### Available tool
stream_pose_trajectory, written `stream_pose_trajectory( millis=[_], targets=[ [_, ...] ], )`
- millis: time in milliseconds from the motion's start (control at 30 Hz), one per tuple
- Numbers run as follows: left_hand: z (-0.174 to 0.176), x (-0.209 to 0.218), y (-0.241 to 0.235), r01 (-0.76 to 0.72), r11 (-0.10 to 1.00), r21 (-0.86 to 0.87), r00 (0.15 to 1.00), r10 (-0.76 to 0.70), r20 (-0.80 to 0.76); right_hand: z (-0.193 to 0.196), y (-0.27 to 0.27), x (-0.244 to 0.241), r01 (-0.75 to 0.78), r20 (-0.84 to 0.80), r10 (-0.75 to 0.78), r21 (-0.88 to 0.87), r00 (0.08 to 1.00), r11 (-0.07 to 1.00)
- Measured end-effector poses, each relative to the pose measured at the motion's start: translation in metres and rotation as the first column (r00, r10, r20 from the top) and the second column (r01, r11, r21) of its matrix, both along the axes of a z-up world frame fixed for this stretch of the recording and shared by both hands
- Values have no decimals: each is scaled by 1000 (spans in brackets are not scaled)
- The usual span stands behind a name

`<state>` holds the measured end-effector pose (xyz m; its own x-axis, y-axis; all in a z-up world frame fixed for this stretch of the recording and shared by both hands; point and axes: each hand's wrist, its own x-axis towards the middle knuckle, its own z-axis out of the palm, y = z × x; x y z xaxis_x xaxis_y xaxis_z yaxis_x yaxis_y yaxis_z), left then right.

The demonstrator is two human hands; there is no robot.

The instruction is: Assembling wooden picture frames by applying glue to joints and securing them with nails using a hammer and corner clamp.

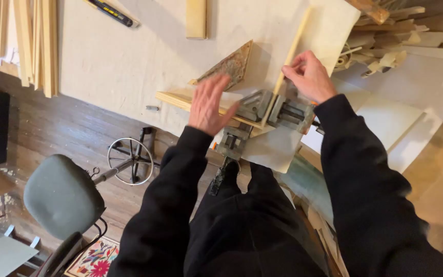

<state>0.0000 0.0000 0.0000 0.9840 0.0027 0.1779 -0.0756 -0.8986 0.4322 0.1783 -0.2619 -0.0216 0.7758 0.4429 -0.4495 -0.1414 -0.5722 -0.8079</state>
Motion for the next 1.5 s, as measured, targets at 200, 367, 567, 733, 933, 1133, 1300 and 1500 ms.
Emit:
stream_pose_trajectory(
  millis=[200, 367, 567, 733, 933, 1133, 1300, 1500],
  targets=[
    [31, -43, -8, 246, 969, -9, 967, -246, -67, 8, -6, -3, 43, 4, -45, 183, 999, 982],
    [106, -54, 2, 245, 969, -40, 965, -239, 111, 112, 24, -29, 87, 41, -97, 193, 994, 977],
    [212, -89, 60, 173, 964, -202, 925, -88, 371, 184, 60, -91, -69, 36, 70, -20, 997, 997],
    [255, -137, 122, 102, 933, -345, 919, 44, 391, 258, 136, -169, -217, 154, 200, 103, 968, 971],
    [284, -195, 182, 123, 921, -370, 962, -19, 272, 333, 240, -255, -254, 441, 151, 184, 885, 949],
    [301, -220, 213, 116, 909, -401, 943, 26, 332, 349, 285, -293, -161, 531, 58, 151, 845, 975],
    [307, -231, 227, 52, 927, -372, 943, 77, 324, 354, 301, -299, -212, 574, 87, 156, 814, 965],
    [312, -237, 226, -11, 942, -336, 924, 138, 356, 341, 298, -316, -129, 565, -41, 257, 824, 958]
  ],
)
